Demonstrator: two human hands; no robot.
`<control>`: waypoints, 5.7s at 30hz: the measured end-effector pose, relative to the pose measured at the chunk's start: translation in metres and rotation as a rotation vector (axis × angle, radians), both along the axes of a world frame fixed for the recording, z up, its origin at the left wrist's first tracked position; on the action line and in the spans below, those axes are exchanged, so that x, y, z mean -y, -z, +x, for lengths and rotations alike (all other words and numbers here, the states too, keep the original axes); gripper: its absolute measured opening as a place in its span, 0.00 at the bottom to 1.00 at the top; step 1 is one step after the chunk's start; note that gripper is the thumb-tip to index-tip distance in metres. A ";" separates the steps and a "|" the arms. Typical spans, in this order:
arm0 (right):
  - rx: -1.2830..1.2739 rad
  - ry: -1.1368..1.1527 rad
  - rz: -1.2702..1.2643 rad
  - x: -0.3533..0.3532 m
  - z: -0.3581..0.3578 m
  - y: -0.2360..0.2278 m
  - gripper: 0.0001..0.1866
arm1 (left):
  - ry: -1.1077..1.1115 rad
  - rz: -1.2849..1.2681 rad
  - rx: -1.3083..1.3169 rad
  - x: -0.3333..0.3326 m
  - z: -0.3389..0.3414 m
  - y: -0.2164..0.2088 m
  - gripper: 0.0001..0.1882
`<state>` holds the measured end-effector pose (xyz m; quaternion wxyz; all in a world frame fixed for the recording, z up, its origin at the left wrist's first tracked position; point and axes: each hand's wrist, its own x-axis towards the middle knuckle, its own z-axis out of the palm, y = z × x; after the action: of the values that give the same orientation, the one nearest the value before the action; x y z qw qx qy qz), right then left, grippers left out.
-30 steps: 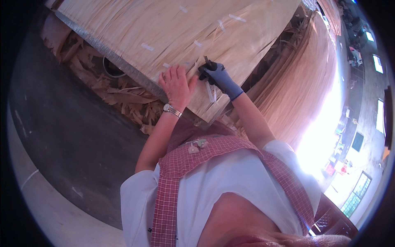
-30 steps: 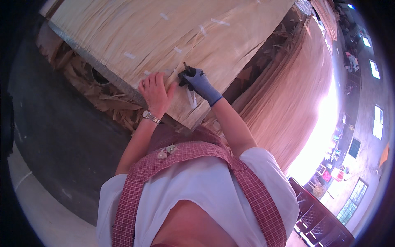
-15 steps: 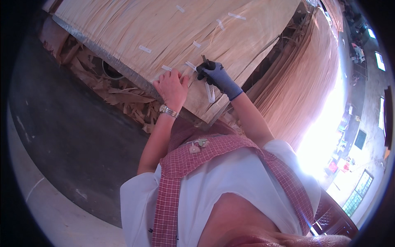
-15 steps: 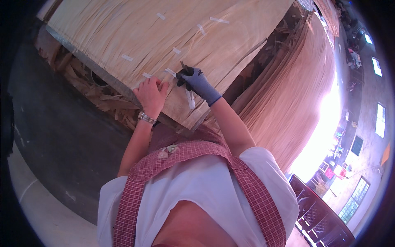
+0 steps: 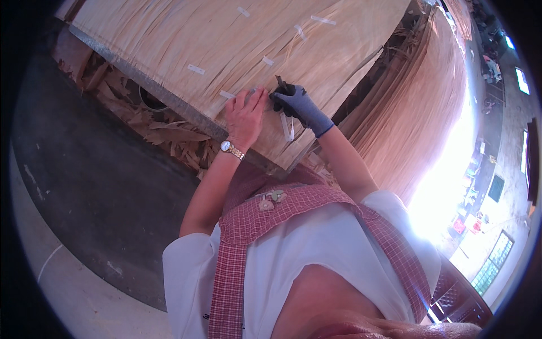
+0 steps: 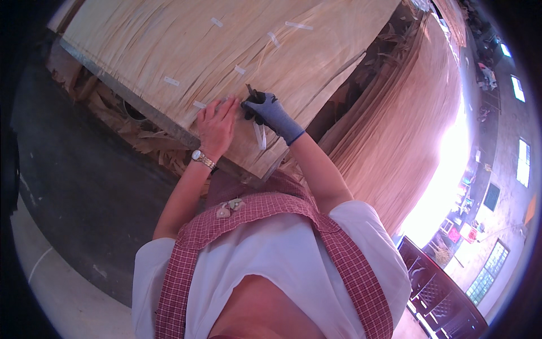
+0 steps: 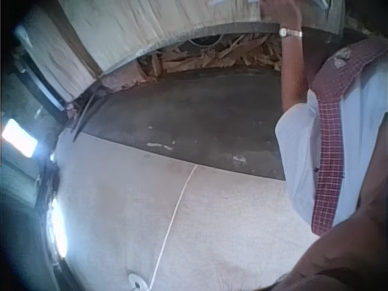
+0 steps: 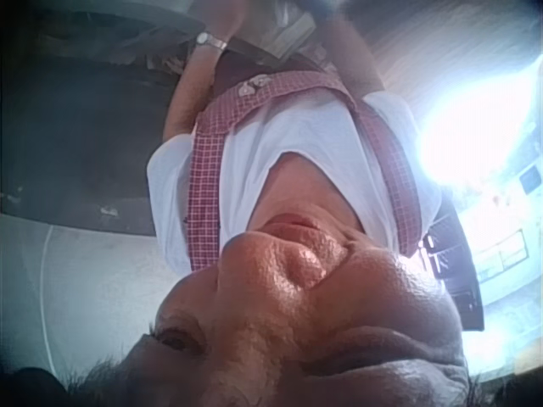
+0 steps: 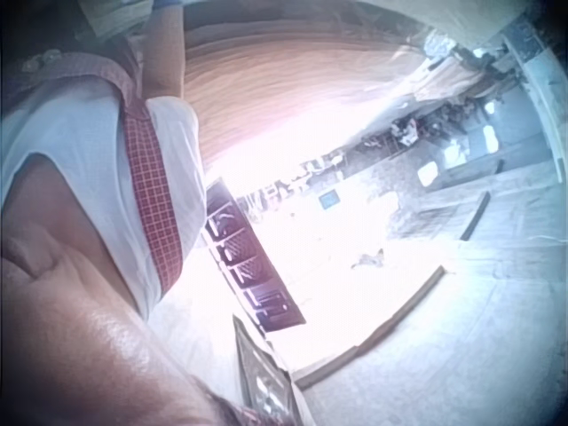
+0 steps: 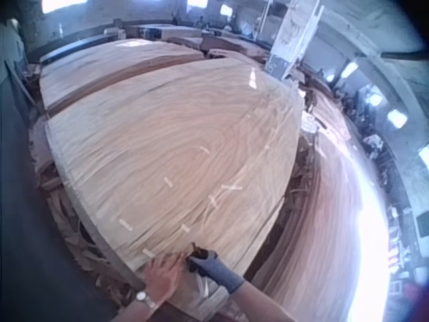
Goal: The person prepares large sheets of wood veneer by taping seams, cutting veneer strips with a utility knife, and stacking sheets on a large metal workbench.
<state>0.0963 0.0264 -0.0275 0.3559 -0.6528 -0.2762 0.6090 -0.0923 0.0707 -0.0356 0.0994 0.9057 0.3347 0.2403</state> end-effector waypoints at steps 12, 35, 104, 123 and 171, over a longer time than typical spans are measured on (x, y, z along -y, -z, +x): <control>0.388 -0.286 0.038 0.008 0.002 -0.033 0.11 | 0.035 0.071 -0.141 0.008 -0.003 0.014 0.24; -0.113 -0.164 -0.045 0.017 -0.047 -0.015 0.13 | -0.104 -0.305 -0.084 0.068 -0.065 -0.017 0.37; -0.171 0.628 0.040 0.219 0.104 -0.019 0.16 | 0.574 -0.103 -0.261 0.086 0.150 0.001 0.47; 0.710 0.156 0.132 0.127 0.162 0.031 0.16 | 0.468 0.072 -0.444 0.072 0.198 0.009 0.39; 0.239 0.358 0.196 0.036 0.339 0.007 0.12 | -0.134 -0.114 0.061 0.018 0.364 0.008 0.28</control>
<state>0.4350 -0.0092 -0.0345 0.4847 -0.7213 -0.2539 0.4247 0.2721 0.0530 -0.0433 0.1444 0.8663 0.4047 0.2547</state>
